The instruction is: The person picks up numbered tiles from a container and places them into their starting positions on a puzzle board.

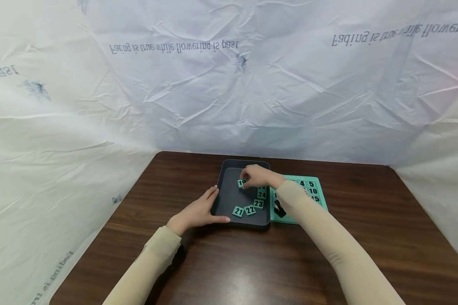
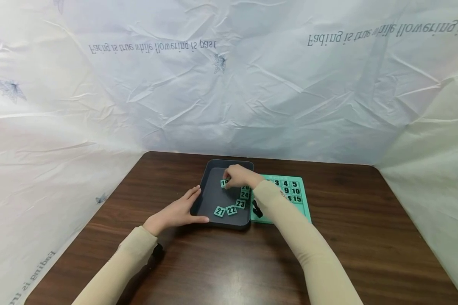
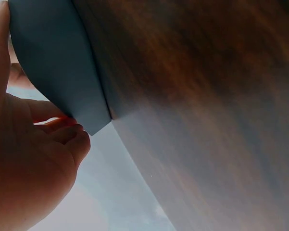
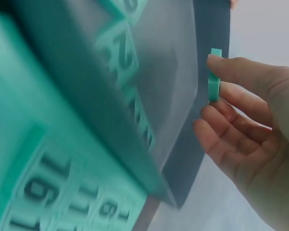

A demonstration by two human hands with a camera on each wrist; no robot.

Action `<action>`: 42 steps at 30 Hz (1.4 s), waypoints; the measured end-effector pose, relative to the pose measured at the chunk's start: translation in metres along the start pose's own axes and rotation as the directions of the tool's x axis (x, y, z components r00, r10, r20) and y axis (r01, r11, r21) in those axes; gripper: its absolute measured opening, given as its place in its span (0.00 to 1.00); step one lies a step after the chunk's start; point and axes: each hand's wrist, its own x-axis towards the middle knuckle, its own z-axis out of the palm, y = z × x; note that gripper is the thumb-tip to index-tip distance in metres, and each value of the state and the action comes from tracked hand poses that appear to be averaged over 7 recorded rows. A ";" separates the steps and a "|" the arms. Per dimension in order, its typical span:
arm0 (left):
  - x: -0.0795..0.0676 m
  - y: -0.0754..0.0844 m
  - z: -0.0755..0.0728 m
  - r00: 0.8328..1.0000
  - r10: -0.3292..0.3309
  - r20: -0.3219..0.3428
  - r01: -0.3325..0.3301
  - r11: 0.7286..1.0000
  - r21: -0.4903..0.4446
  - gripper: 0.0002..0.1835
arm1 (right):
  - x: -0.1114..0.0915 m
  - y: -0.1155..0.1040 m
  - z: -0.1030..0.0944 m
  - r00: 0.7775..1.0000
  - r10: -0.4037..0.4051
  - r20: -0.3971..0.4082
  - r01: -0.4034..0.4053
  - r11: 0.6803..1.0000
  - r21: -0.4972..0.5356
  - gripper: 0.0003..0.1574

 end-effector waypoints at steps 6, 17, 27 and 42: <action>-0.001 -0.001 -0.001 1.000 -0.008 -0.005 0.008 1.000 -0.010 0.66 | -0.023 0.020 -0.014 0.998 0.024 -0.066 -0.021 0.999 0.044 0.23; 0.000 -0.001 0.002 1.000 0.000 -0.003 0.000 1.000 -0.004 0.66 | -0.071 0.053 -0.030 0.981 0.090 -0.173 -0.074 0.992 0.099 0.27; -0.001 0.001 0.002 1.000 -0.005 -0.002 0.005 1.000 -0.005 0.66 | -0.124 0.081 -0.027 0.955 0.164 -0.249 -0.135 0.983 0.127 0.24; 0.001 0.000 0.002 1.000 -0.002 -0.002 0.002 1.000 -0.010 0.66 | -0.174 0.102 0.001 0.945 0.210 -0.250 -0.159 0.965 0.209 0.28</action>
